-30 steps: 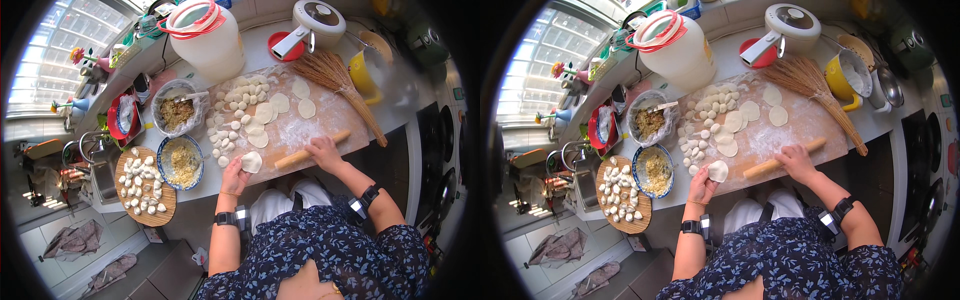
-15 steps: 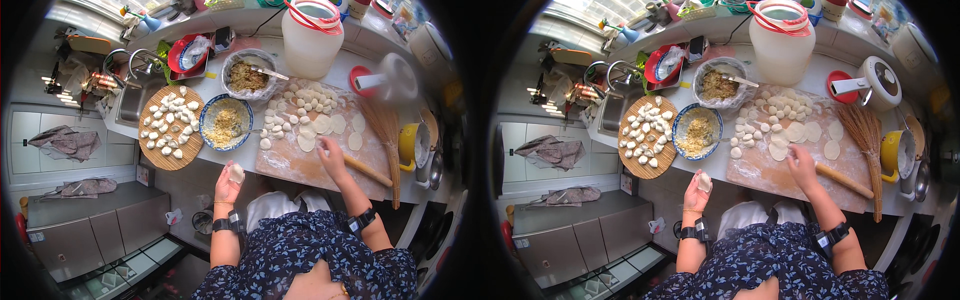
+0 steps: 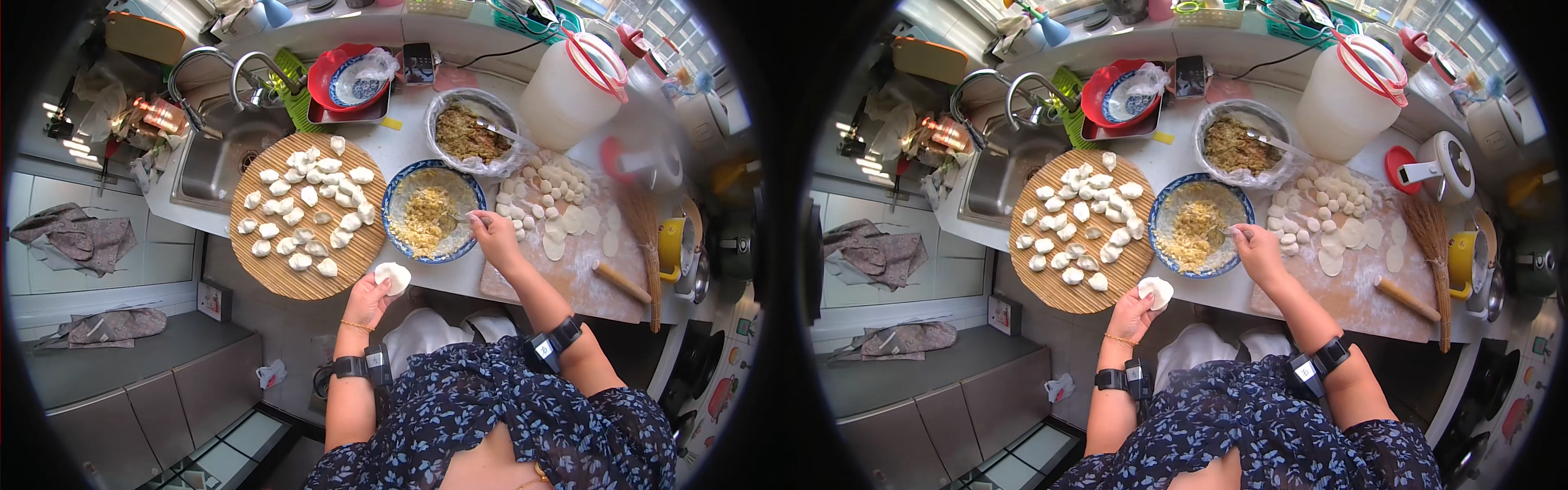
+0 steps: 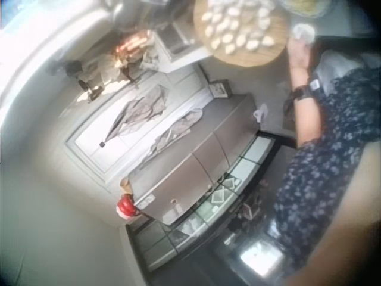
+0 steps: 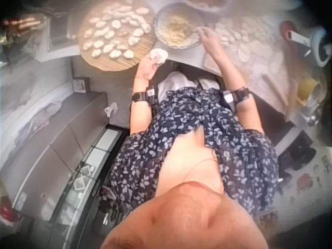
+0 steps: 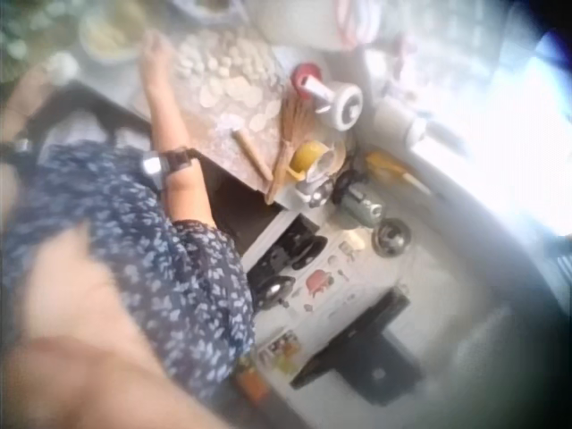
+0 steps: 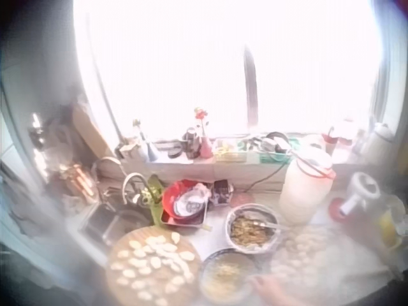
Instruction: The person fills small dough wrappers with a prepared filling, folds them into dumplings, and places them on a wooden board. They also roll out additional dough balls into flat circular wrappers using a rolling pin.
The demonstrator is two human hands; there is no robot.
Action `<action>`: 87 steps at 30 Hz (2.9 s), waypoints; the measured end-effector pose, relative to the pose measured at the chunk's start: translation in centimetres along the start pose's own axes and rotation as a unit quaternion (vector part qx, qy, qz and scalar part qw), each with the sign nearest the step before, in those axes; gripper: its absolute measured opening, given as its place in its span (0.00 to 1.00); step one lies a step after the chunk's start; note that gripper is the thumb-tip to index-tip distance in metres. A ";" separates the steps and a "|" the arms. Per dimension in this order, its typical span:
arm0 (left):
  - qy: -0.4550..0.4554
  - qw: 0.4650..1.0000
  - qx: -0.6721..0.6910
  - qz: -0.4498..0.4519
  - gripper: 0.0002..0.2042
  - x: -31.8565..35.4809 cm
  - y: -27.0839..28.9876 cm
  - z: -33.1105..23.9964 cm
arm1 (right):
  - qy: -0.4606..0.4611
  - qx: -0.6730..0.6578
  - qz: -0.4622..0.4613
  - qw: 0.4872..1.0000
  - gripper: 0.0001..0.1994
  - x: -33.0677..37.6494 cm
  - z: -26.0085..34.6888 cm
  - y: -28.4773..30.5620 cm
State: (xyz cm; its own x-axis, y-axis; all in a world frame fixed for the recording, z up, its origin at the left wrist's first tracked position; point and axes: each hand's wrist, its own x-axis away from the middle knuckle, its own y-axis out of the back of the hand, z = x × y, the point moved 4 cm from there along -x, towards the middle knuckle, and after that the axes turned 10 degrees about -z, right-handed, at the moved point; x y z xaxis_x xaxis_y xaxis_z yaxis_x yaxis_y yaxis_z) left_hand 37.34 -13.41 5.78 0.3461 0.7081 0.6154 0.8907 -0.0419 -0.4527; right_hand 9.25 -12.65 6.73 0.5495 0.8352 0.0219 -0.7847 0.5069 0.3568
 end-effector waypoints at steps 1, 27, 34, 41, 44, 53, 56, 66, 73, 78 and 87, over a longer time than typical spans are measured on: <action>0.009 1.000 -0.026 0.014 0.13 -0.3 0.2 -0.8 | 0.018 0.016 -0.004 1.000 0.10 0.4 0.6 0.0; 0.062 0.987 0.139 -0.059 0.18 -6.4 -11.2 -3.5 | -0.221 -0.422 -0.025 0.879 0.10 2.3 4.6 3.0; 0.047 0.979 0.182 -0.075 0.16 -5.4 -13.6 -5.2 | 0.372 0.028 -0.014 0.928 0.11 5.0 10.1 3.9; 0.076 0.966 0.218 -0.115 0.17 -5.0 -12.6 -5.4 | 0.468 0.067 0.027 0.881 0.17 6.0 8.5 3.7; 0.081 0.965 0.217 -0.121 0.18 -4.8 -12.0 -5.0 | 0.445 0.049 0.027 0.894 0.14 6.3 8.4 4.3; 0.094 0.983 0.159 -0.012 0.19 -3.2 -10.0 -4.2 | -0.146 -0.358 -0.001 0.922 0.15 3.2 2.4 3.4; 0.064 0.995 0.077 0.029 0.20 -2.0 -9.5 -4.6 | -0.292 -0.250 0.022 0.923 0.15 2.0 -0.3 2.5; 0.074 0.990 0.026 0.116 0.18 -0.9 -11.5 -4.5 | 0.256 0.060 0.112 0.958 0.15 3.6 8.3 2.6; 0.058 0.991 -0.014 0.121 0.15 -1.0 -12.7 -4.1 | 0.338 0.065 0.067 0.936 0.08 2.8 11.2 1.6; 0.046 0.989 -0.123 0.071 0.13 -0.8 -12.6 -4.1 | 0.298 0.047 0.093 0.949 0.07 2.3 11.1 1.5; 0.080 0.973 -0.159 0.150 0.15 -0.2 -12.7 -6.1 | 0.327 0.102 0.099 0.934 0.07 1.9 13.1 0.7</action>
State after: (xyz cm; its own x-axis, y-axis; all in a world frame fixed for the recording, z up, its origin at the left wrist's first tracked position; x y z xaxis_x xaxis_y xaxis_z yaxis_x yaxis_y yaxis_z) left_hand 27.81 -17.33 15.38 0.6232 0.5131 0.5902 0.7799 -0.4634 -0.4207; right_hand 13.56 -13.50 19.28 0.0537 0.8942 -0.4445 -0.7446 0.3325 0.5789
